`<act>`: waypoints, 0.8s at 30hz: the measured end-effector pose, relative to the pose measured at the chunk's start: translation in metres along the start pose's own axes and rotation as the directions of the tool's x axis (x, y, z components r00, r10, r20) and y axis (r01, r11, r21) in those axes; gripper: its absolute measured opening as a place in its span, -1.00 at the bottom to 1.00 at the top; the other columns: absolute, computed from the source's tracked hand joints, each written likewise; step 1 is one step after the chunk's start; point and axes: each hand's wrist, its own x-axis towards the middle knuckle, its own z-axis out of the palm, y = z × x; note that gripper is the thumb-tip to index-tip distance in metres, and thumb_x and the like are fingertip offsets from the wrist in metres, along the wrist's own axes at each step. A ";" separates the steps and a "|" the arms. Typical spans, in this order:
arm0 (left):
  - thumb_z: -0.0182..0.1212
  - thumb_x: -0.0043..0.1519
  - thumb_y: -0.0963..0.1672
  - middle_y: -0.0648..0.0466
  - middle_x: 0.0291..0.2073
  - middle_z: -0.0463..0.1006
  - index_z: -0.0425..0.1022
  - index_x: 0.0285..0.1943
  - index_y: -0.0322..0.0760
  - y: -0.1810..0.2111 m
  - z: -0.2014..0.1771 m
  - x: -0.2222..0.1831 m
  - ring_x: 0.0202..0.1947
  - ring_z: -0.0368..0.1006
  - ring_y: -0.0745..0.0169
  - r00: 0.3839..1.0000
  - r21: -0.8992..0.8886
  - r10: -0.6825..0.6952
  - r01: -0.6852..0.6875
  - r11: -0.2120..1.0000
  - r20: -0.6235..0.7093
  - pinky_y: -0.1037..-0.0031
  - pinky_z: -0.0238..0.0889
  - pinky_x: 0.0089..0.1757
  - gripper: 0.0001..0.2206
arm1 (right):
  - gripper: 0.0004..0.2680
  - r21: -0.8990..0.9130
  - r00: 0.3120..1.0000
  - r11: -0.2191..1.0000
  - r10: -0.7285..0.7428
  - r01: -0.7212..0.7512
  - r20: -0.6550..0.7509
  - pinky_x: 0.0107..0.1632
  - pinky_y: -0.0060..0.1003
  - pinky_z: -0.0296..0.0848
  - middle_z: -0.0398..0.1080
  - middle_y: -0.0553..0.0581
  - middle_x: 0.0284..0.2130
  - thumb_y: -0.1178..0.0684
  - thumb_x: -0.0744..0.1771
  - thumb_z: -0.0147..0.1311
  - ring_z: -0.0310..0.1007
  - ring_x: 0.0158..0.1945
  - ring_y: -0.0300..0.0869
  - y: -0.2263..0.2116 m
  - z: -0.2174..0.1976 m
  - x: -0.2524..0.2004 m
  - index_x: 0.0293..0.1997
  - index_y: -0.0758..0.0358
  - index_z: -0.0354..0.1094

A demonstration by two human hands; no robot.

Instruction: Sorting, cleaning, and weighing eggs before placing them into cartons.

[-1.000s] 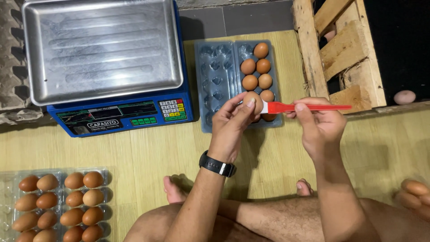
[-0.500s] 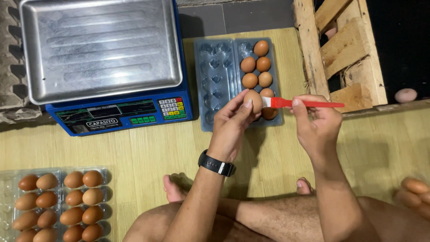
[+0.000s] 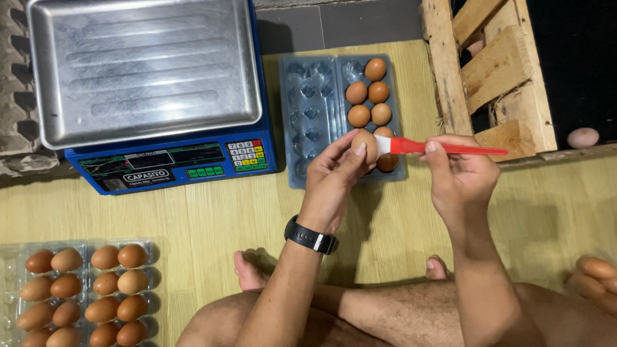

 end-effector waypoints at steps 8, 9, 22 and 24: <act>0.48 0.23 -0.20 -0.16 -0.02 0.64 0.53 0.35 -0.41 0.008 0.001 -0.004 -0.05 0.63 0.08 1.000 0.023 0.030 -0.030 0.999 -0.007 0.20 0.62 0.01 -0.53 | -0.92 0.153 0.997 0.986 0.077 -0.074 -0.011 -0.10 -0.23 0.58 0.51 0.39 -0.36 0.25 0.46 0.12 0.55 -0.29 -0.09 -0.002 0.002 -0.002 -0.01 0.52 0.44; 0.50 0.21 -0.19 -0.17 -0.01 0.63 0.55 0.34 -0.42 0.012 0.004 -0.006 -0.05 0.64 0.07 0.999 0.019 0.029 -0.029 0.999 -0.019 0.17 0.62 0.00 -0.52 | -0.92 0.042 1.000 0.999 0.025 -0.025 -0.003 -0.11 -0.23 0.56 0.51 0.42 -0.35 0.29 0.48 0.12 0.55 -0.28 -0.08 -0.006 0.001 0.002 0.01 0.58 0.45; 0.45 0.14 -0.16 -0.24 0.01 0.67 0.50 0.32 -0.49 0.011 0.007 -0.003 -0.02 0.61 0.09 0.999 -0.014 -0.033 0.033 0.999 -0.015 0.31 0.62 0.00 -0.47 | -0.89 -0.131 0.987 0.978 0.158 -0.160 -0.022 -0.11 -0.36 0.61 0.54 0.23 -0.31 0.16 0.48 0.15 0.60 -0.26 -0.14 -0.014 0.003 0.001 -0.05 0.45 0.50; 0.44 0.16 -0.16 -0.20 0.05 0.67 0.53 0.29 -0.48 0.013 0.006 -0.005 0.01 0.59 0.15 1.000 0.006 -0.006 0.006 1.000 0.007 0.33 0.61 0.01 -0.51 | -0.90 0.294 0.964 0.923 0.266 -0.249 -0.018 -0.14 -0.23 0.69 0.44 0.32 -0.32 0.20 0.46 0.06 0.55 -0.33 -0.03 -0.012 -0.003 0.001 -0.07 0.48 0.39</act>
